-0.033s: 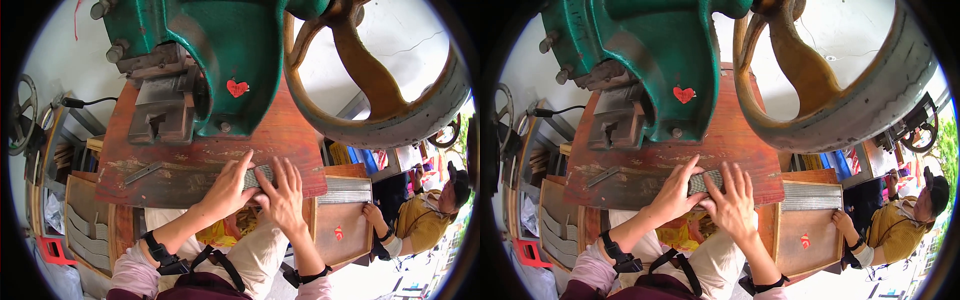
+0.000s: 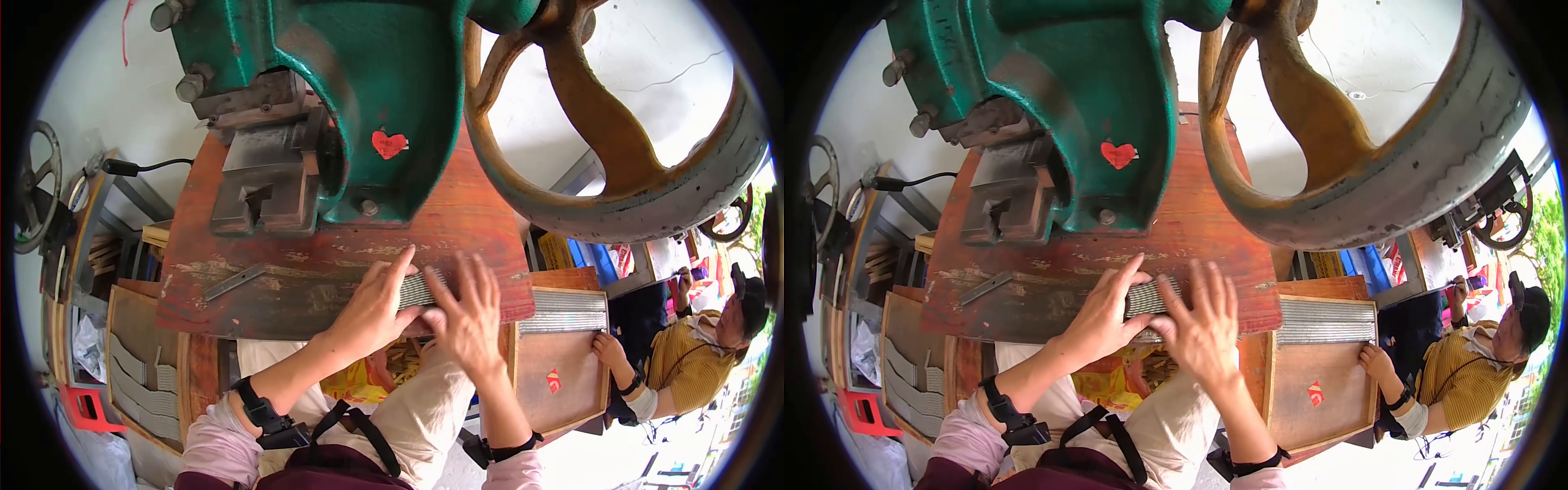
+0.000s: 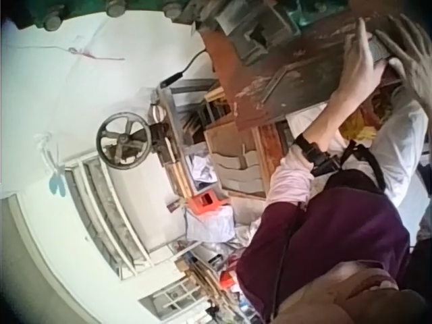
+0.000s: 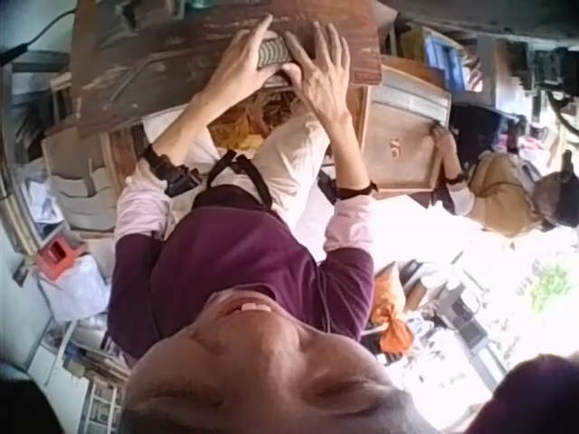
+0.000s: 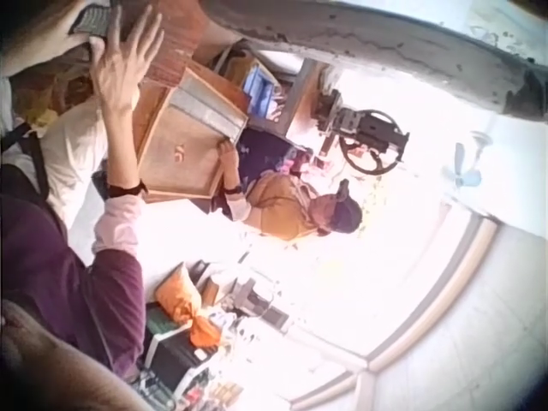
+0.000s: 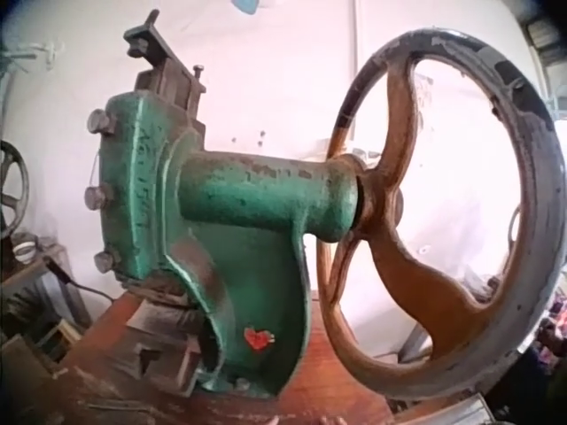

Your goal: Manually operate a hand-wheel press machine to process small rectangular blocks, likely plastic or rubber incense sticks, and arrange them in a tray.

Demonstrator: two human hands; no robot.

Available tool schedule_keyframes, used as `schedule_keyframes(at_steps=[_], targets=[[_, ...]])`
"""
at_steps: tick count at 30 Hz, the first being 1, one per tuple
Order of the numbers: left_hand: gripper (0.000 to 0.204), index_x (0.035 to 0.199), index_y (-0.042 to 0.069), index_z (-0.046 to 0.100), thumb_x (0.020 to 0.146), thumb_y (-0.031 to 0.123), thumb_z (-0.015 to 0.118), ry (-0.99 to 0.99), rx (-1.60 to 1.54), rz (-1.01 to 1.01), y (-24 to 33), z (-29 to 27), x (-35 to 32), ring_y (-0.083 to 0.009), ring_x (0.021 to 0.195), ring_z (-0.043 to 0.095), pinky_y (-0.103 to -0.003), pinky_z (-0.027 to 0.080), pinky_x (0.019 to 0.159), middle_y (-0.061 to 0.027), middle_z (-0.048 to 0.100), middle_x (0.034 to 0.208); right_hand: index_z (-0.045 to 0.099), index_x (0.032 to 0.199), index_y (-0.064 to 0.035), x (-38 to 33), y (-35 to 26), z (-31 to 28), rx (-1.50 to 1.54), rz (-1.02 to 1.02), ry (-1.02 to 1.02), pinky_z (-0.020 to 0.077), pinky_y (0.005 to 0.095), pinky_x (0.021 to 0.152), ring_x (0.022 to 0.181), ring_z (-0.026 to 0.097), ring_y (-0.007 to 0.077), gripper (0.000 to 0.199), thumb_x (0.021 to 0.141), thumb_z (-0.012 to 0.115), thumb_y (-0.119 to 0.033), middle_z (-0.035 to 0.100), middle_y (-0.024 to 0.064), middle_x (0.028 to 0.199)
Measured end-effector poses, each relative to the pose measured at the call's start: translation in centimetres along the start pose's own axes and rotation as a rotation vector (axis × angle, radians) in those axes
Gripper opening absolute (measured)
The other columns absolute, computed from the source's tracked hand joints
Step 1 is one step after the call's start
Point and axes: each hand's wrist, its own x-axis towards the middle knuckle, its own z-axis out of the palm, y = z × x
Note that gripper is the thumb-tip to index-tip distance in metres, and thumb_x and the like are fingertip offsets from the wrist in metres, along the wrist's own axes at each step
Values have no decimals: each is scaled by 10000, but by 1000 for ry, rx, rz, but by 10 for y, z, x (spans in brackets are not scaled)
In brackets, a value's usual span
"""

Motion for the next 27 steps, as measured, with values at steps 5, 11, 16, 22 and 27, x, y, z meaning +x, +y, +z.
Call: schedule_keyframes(at_steps=[5, 11, 16, 22, 27], targets=[[764, 1363, -5, 298, 737, 104, 722, -29, 57, 35, 1, -2, 4, -327, 1034, 493, -418, 412, 913, -157, 557, 1133, 547, 1255, -108, 10, 42, 10, 30, 305, 59, 256, 475, 1049, 1283, 324, 384, 418, 940, 423, -352, 413, 220, 1348], [605, 1299, -35, 395, 792, 160, 661, -89, 259, 150, 13, 2, 13, -323, 1029, 465, -428, 391, 909, -188, 523, 1135, 564, 1228, -87, 10, 39, 9, 50, 299, 60, 258, 461, 1049, 1278, 339, 354, 407, 933, 440, -340, 448, 195, 1316], [500, 1270, -45, 442, 839, 150, 605, -115, 452, 217, 9, 13, 14, -331, 1036, 461, -429, 392, 907, -194, 508, 1165, 595, 1181, -85, 14, 40, 11, 53, 275, 131, 281, 448, 1035, 1251, 377, 341, 381, 930, 453, -333, 488, 172, 1275], [362, 1241, -53, 475, 944, 154, 478, -231, -990, -567, 28, -22, -8, -250, 1049, 538, -349, 411, 936, -157, 564, 1165, 602, 1166, -86, 11, 43, 17, 22, 290, 145, 297, 446, 1018, 1221, 407, 339, 375, 941, 443, -341, 502, 165, 1255], [408, 1224, -72, 449, 985, 232, 320, -716, -1930, -1120, -8, -7, -66, -295, 944, 585, -357, 481, 743, -275, 535, 1164, 601, 1155, -83, 12, 44, 11, 28, 297, 159, 317, 441, 991, 1189, 433, 323, 363, 945, 438, -331, 516, 153, 1223]])
